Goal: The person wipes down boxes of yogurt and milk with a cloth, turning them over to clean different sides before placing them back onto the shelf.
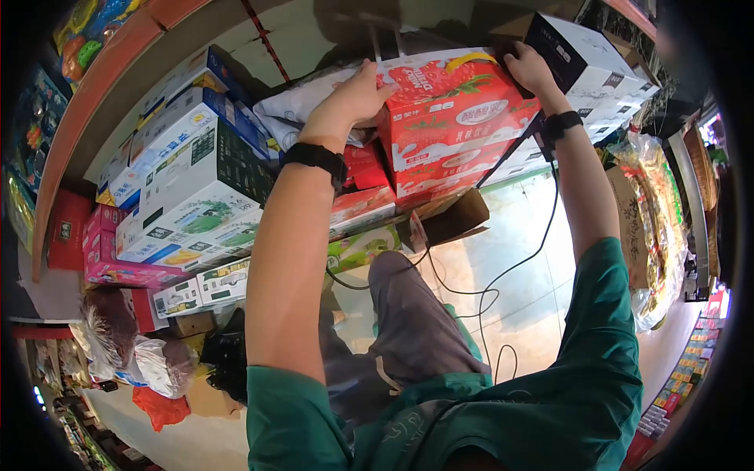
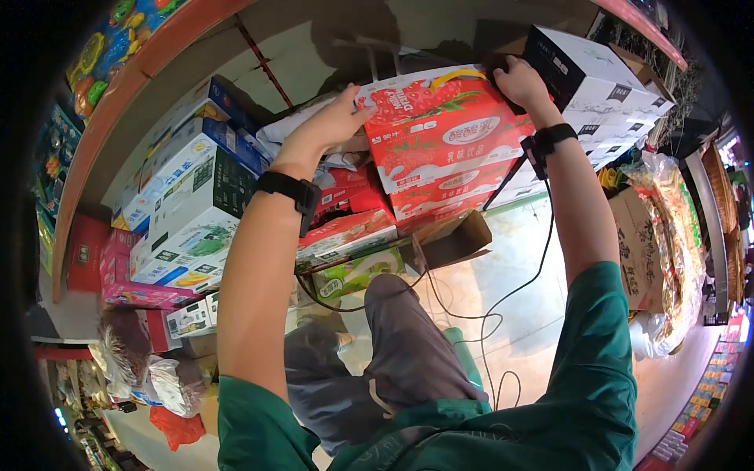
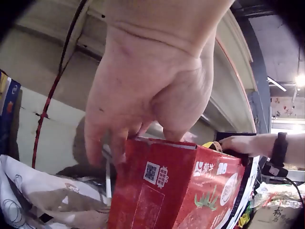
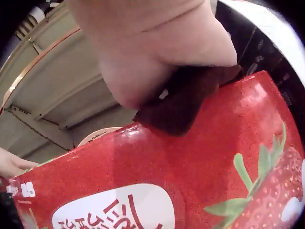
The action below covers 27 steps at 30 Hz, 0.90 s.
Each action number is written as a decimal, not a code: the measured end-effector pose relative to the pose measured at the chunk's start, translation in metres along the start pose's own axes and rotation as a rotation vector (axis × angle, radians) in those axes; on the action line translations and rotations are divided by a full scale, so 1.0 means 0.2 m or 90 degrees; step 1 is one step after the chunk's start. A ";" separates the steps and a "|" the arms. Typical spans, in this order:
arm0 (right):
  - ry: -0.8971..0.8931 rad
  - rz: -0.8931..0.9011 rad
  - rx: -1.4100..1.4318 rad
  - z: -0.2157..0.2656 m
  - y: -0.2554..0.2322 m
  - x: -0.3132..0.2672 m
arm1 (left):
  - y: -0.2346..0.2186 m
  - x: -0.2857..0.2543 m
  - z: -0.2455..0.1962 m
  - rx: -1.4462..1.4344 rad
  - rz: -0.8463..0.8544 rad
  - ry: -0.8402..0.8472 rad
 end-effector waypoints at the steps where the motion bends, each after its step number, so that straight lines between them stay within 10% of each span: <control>1: -0.019 0.035 -0.004 0.03 0.03 0.03 | 0.00 0.00 0.00 0.004 -0.010 -0.001; 13: -0.292 0.111 0.217 1.14 0.27 -0.19 | -0.03 0.00 0.03 0.186 0.007 -0.195; 19: -0.310 0.024 0.118 0.96 0.26 -0.15 | -0.03 0.01 0.02 0.165 0.030 -0.203; 27: -0.167 0.080 0.010 0.15 0.14 0.06 | 0.04 0.02 0.09 0.164 0.045 -0.173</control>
Point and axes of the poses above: each hand's wrist, its own x-axis towards the middle knuckle, its own y-axis out of the palm, z = x × y, the point moved 7 cm from there along x, towards the middle knuckle, and after that the axes turned 12 degrees about -z, right-handed, at the moved point
